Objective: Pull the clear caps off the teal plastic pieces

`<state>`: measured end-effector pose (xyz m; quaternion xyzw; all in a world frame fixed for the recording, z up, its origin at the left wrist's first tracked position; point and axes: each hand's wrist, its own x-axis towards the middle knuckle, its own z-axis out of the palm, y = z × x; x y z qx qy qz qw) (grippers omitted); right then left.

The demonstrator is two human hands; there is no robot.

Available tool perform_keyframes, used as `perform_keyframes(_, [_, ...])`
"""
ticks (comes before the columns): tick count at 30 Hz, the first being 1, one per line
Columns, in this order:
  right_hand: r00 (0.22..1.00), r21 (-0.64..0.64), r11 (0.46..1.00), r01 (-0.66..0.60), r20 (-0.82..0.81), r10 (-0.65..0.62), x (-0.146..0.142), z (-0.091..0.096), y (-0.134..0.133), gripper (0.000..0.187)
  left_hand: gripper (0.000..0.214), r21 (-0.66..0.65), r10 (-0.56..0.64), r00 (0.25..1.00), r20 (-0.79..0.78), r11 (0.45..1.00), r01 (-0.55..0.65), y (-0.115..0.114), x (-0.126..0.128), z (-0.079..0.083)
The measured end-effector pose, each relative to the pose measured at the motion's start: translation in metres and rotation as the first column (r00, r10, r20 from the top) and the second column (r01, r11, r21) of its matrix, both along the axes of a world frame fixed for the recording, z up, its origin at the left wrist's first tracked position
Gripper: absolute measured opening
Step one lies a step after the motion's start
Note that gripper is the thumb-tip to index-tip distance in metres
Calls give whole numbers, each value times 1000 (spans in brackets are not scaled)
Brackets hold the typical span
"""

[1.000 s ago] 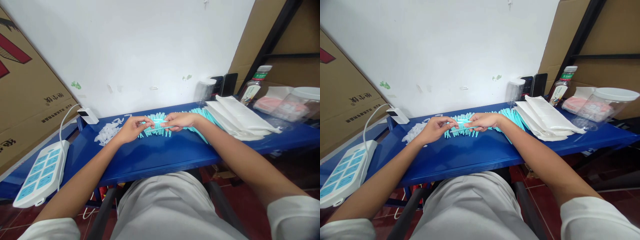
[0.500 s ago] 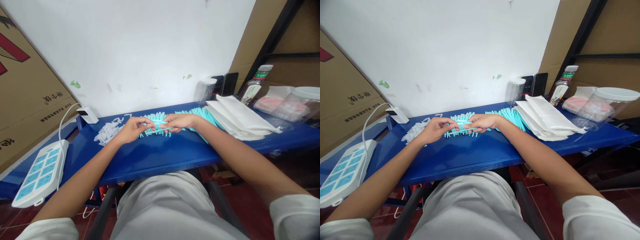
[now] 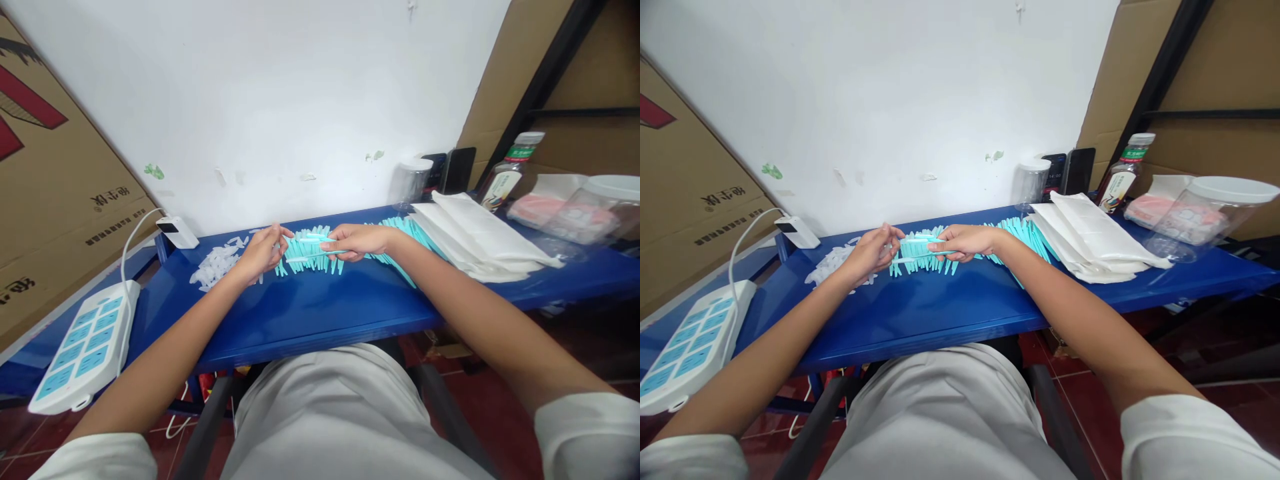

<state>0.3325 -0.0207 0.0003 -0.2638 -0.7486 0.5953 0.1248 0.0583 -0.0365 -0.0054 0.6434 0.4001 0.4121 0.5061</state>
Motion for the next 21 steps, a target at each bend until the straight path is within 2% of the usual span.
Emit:
perform_keyframes(3, [999, 7, 999, -38, 4, 38, 3, 2, 0, 47, 45, -136, -75, 996, 50, 987, 81, 4, -6, 3])
perform_keyframes(7, [995, 0, 995, -98, 17, 98, 3, 1, 0, 46, 31, -202, -139, 984, 108, 967, 159, 5, -9, 6])
perform_keyframes(12, [995, -11, 996, -85, 50, 85, 2, -1, 0, 47, 34, -158, -132, 990, 43, 978, 137, -2, -6, 9])
perform_keyframes(18, [988, -38, 993, -110, 103, 113, 3, 1, -1, 47, 47, -50, -271, 962, 30, 961, 272, -6, -6, 10])
perform_keyframes(21, [985, -42, 991, -123, 119, 128, 3, 2, -2, 48, 51, 31, -268, 963, -39, 963, 269, -4, -7, 8])
